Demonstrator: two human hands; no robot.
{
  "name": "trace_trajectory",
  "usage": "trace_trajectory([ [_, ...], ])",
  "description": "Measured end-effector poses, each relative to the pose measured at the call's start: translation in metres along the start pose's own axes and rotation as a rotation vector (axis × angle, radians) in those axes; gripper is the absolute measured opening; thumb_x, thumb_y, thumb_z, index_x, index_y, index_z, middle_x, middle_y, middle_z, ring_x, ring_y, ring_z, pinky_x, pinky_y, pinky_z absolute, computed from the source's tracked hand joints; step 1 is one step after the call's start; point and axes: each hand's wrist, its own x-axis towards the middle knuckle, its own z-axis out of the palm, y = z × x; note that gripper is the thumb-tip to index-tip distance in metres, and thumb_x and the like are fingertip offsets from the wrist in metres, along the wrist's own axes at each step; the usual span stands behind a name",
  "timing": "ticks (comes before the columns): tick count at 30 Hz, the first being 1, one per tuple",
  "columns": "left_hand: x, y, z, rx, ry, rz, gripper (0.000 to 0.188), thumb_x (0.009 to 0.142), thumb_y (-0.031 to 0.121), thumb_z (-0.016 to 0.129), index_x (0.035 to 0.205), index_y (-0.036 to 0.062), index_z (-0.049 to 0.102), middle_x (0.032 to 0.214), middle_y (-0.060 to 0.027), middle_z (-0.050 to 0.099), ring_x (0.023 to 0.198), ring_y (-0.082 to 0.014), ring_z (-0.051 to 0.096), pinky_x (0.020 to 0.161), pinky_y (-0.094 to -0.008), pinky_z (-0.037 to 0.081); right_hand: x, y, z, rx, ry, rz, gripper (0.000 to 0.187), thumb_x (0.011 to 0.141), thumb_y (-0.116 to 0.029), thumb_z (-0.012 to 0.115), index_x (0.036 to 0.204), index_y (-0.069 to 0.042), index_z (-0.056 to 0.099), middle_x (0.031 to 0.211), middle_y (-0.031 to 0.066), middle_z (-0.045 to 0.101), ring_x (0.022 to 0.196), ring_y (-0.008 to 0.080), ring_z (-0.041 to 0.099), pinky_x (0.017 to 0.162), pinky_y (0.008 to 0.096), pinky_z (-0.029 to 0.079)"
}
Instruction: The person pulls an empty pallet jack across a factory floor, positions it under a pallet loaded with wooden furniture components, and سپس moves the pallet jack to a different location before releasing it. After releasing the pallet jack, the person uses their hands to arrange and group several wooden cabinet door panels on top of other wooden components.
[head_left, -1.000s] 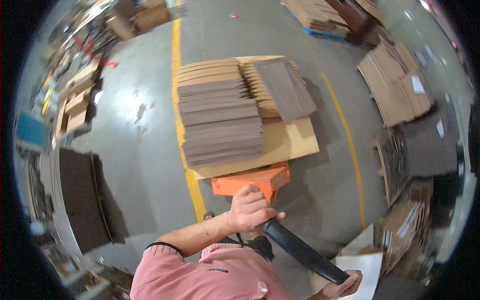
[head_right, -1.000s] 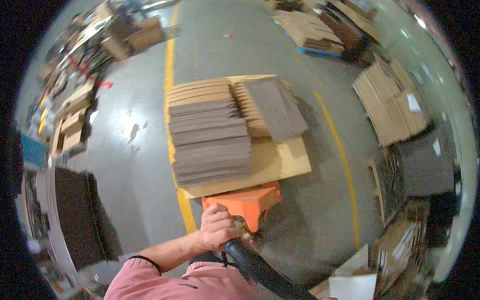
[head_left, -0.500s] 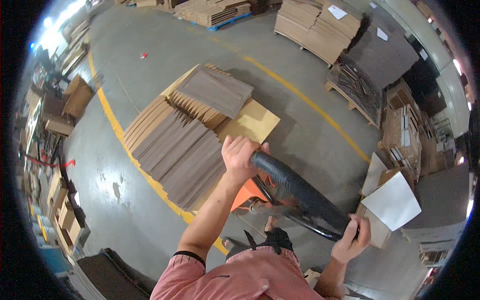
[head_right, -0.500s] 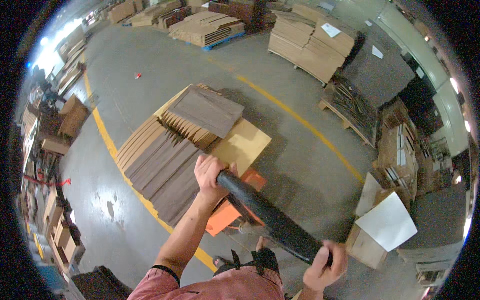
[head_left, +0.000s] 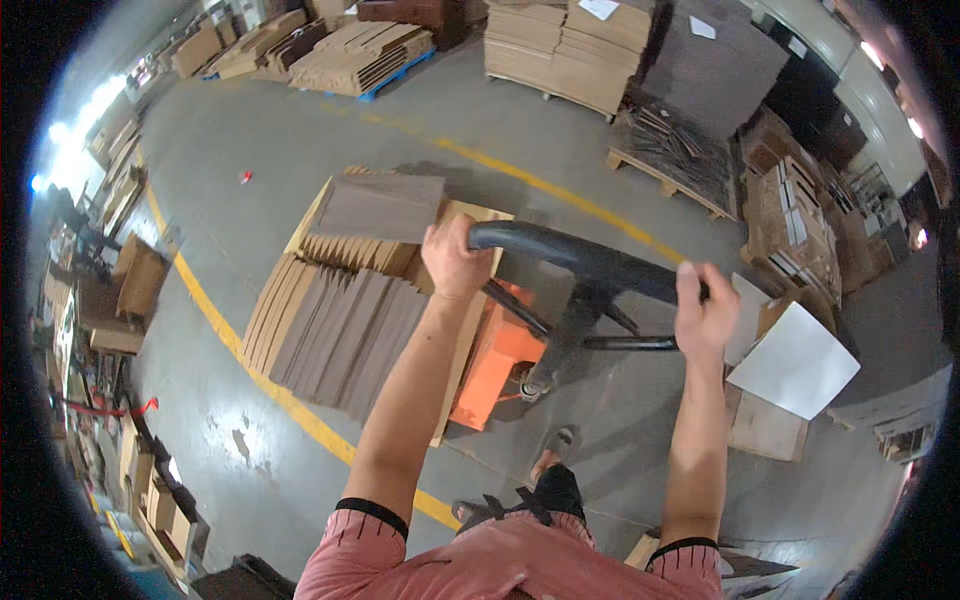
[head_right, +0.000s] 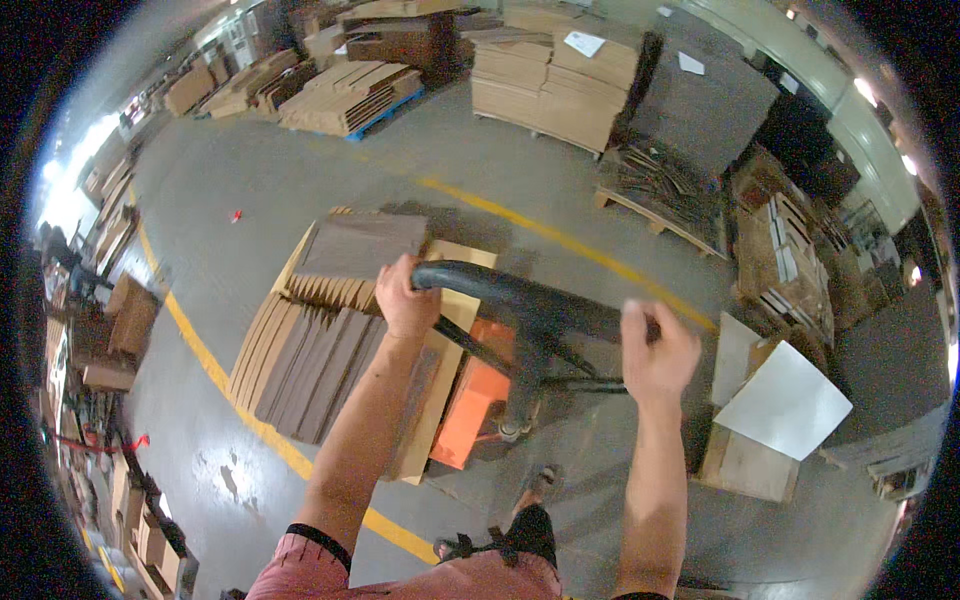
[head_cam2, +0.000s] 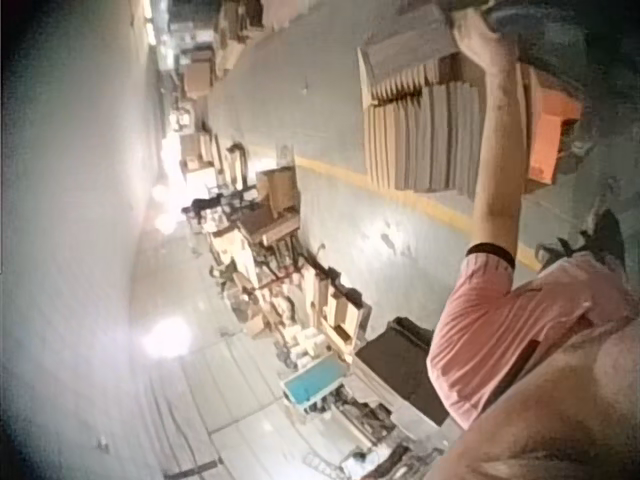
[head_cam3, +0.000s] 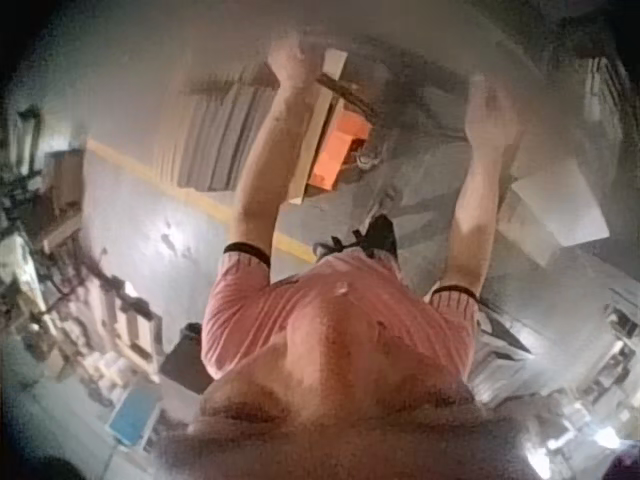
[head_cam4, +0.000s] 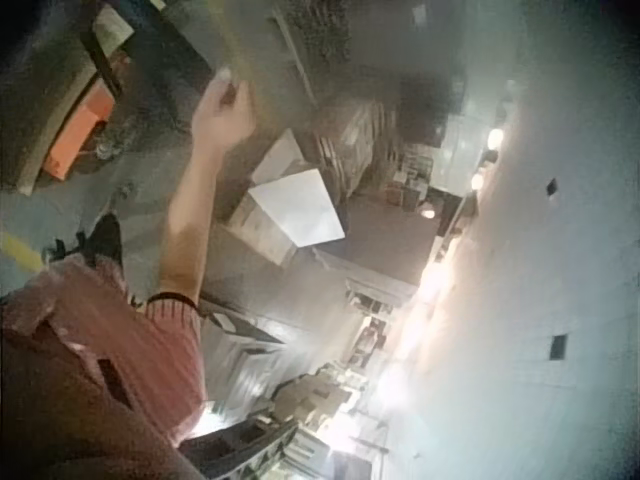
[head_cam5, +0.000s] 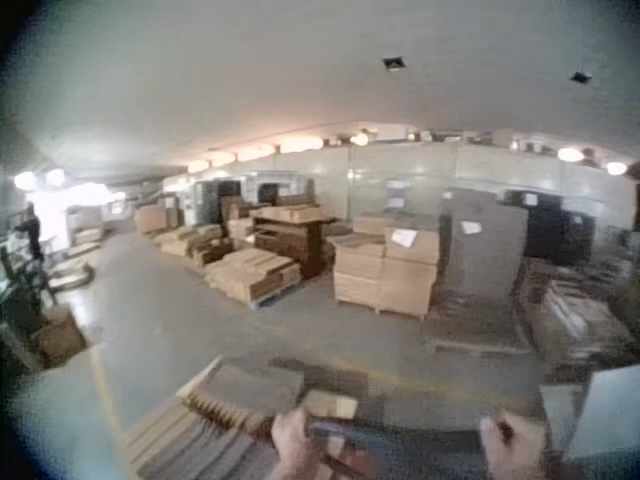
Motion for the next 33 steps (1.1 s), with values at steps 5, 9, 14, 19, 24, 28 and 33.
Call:
trace_trajectory([
  [5, 0.019, -0.010, 0.067, 0.050, 0.052, -0.135, 0.027, 0.083, 0.024, 0.074, 0.070, 0.0102, 0.055, 0.065, -0.0102, 0.059, 0.064, -0.0348, 0.058, 0.063, -0.0412, 0.042, 0.074, 0.040, 0.029, 0.008, -0.064, 0.012, 0.037, 0.090, -0.039, 0.064, 0.091, -0.003, 0.072, 0.079, 0.0156, 0.070, 0.074, 0.0239, 0.070, 0.070, 0.0326, 0.052],
  [9, 0.043, -0.026, 0.119, 0.065, 0.039, -0.227, 0.024, 0.084, 0.024, 0.072, 0.076, 0.0086, 0.055, 0.070, -0.0133, 0.061, 0.066, -0.0412, 0.056, 0.064, -0.0463, 0.043, 0.143, 0.069, 0.060, 0.022, -0.245, 0.055, 0.048, 0.090, -0.048, 0.059, 0.091, -0.002, 0.071, 0.078, 0.0132, 0.068, 0.075, 0.0231, 0.065, 0.069, 0.0343, 0.049],
  [14, 0.074, -0.041, 0.187, 0.070, 0.074, -0.350, 0.020, 0.084, 0.021, 0.070, 0.079, 0.0086, 0.055, 0.073, -0.0158, 0.061, 0.070, -0.0439, 0.055, 0.065, -0.0494, 0.044, 0.231, 0.105, 0.105, 0.029, -0.365, 0.051, 0.060, 0.089, -0.060, 0.053, 0.093, -0.005, 0.074, 0.084, 0.0169, 0.071, 0.086, 0.0349, 0.069, 0.080, 0.0398, 0.052],
  [19, 0.107, -0.069, 0.250, 0.088, 0.073, -0.374, 0.017, 0.080, 0.016, 0.070, 0.083, 0.0063, 0.055, 0.076, -0.0172, 0.061, 0.074, -0.0444, 0.057, 0.068, -0.0500, 0.045, 0.316, 0.140, 0.154, 0.016, -0.442, 0.013, 0.061, 0.090, -0.061, 0.049, 0.089, -0.005, 0.074, 0.084, 0.0179, 0.071, 0.086, 0.0381, 0.068, 0.077, 0.0426, 0.051],
  [24, 0.143, -0.110, 0.308, 0.178, 0.159, -0.419, 0.019, 0.071, 0.013, 0.069, 0.086, 0.0087, 0.058, 0.074, -0.0156, 0.063, 0.072, -0.0424, 0.060, 0.065, -0.0514, 0.046, 0.398, 0.161, 0.228, 0.095, -0.466, -0.015, 0.058, 0.093, -0.054, 0.049, 0.077, -0.002, 0.068, 0.070, 0.0177, 0.064, 0.069, 0.0316, 0.063, 0.067, 0.0432, 0.047],
  [28, 0.183, -0.132, 0.341, 0.108, 0.221, -0.573, 0.027, 0.082, 0.030, 0.071, 0.075, 0.0098, 0.054, 0.066, -0.0170, 0.059, 0.065, -0.0414, 0.060, 0.058, -0.0515, 0.045, 0.459, 0.153, 0.284, 0.389, -0.489, 0.077, 0.047, 0.096, -0.041, 0.055, 0.092, 0.004, 0.068, 0.078, 0.0023, 0.064, 0.069, 0.0130, 0.057, 0.059, 0.0306, 0.047],
  [33, 0.234, -0.159, 0.363, 0.154, 0.234, -0.648, 0.023, 0.084, 0.024, 0.073, 0.078, 0.0081, 0.058, 0.069, -0.0159, 0.061, 0.067, -0.0402, 0.060, 0.060, -0.0467, 0.046, 0.544, 0.151, 0.343, 0.322, -0.674, 0.045, 0.046, 0.099, -0.037, 0.051, 0.087, 0.004, 0.067, 0.078, 0.0053, 0.064, 0.070, 0.0146, 0.057, 0.062, 0.0297, 0.046],
])
